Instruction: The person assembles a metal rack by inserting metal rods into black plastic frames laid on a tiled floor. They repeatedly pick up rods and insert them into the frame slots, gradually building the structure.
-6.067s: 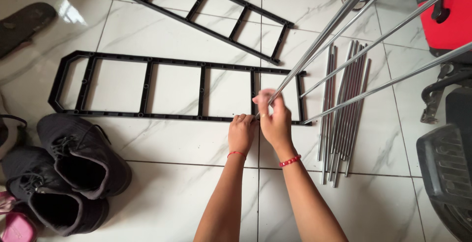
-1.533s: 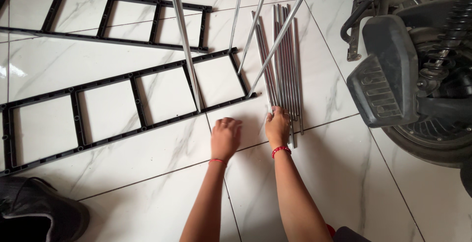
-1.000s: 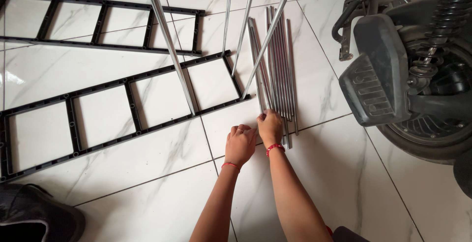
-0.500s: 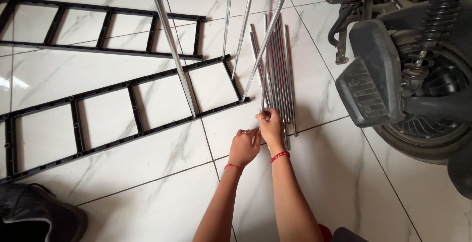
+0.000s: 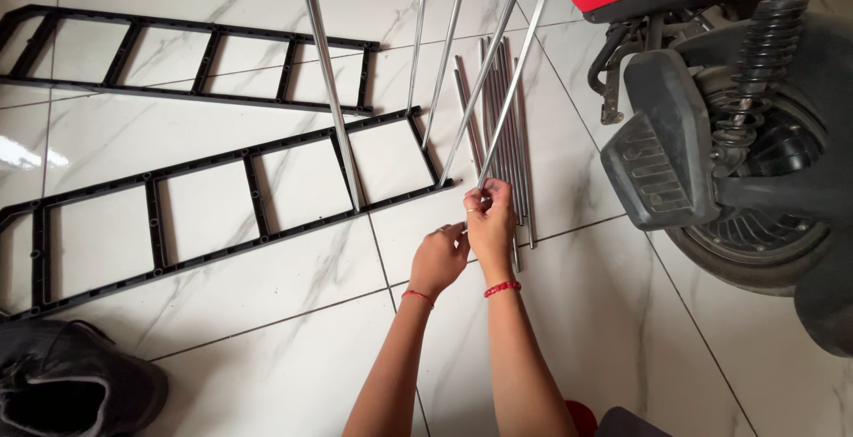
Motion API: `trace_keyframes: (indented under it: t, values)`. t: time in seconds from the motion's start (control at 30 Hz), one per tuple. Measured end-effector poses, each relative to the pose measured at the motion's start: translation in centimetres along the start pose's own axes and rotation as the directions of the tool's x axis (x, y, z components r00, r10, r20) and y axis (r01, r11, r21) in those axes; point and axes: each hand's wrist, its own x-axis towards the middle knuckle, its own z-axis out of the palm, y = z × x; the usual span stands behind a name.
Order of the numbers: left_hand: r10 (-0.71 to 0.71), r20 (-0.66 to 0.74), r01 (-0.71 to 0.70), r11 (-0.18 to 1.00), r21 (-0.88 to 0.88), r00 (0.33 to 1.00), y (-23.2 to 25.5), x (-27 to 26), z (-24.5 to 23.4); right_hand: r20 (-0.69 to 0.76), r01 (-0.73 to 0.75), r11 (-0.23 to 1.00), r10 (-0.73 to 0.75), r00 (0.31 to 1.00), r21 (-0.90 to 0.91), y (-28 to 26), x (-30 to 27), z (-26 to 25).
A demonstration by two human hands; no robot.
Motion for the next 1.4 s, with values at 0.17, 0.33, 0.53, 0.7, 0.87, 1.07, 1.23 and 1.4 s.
trace_keyframes:
  t: [0.17,0.33,0.53,0.7,0.87,1.07,1.23,1.4]
  values:
    - [-0.017,-0.016,0.016,0.998,-0.068,1.0,1.8,0.1,-1.3,-0.014,0.093,0.994,-0.093,0.996,0.056,-2.5,-0.9,-0.9]
    - [0.061,-0.099,-0.075,0.987,-0.14,0.993,2.5,0.1,-2.2,-0.017,0.156,0.987,-0.156,0.988,0.047,-5.1,-1.6,-0.7]
    - [-0.115,-0.106,0.093,0.976,-0.198,0.988,4.3,0.1,-4.9,0.025,0.221,0.975,-0.221,0.975,-0.015,-7.5,-1.7,0.7]
    - [-0.076,-0.245,0.029,0.982,-0.187,0.967,2.8,0.2,-5.4,0.134,0.325,0.944,-0.33,0.934,0.056,-8.5,-1.4,2.1]
    - [-0.008,-0.336,-0.034,0.992,-0.12,0.942,0.5,0.7,-5.5,0.147,0.274,0.962,-0.273,0.951,0.011,-9.5,-1.3,3.7]
    - [-0.163,-0.296,0.134,0.984,-0.115,0.941,0.5,0.6,-8.2,0.173,0.4,0.916,-0.397,0.901,0.018,-11.2,-0.4,5.0]
    - [-0.282,-0.327,0.243,0.958,-0.153,0.902,-2.0,0.1,-9.2,0.237,0.307,0.951,-0.29,0.927,-0.034,-12.1,0.3,6.4]
    - [-0.266,-0.452,0.257,0.963,-0.082,0.851,-5.6,-0.9,-9.3,0.293,0.348,0.934,-0.311,0.904,-0.081,-11.5,0.9,8.3]
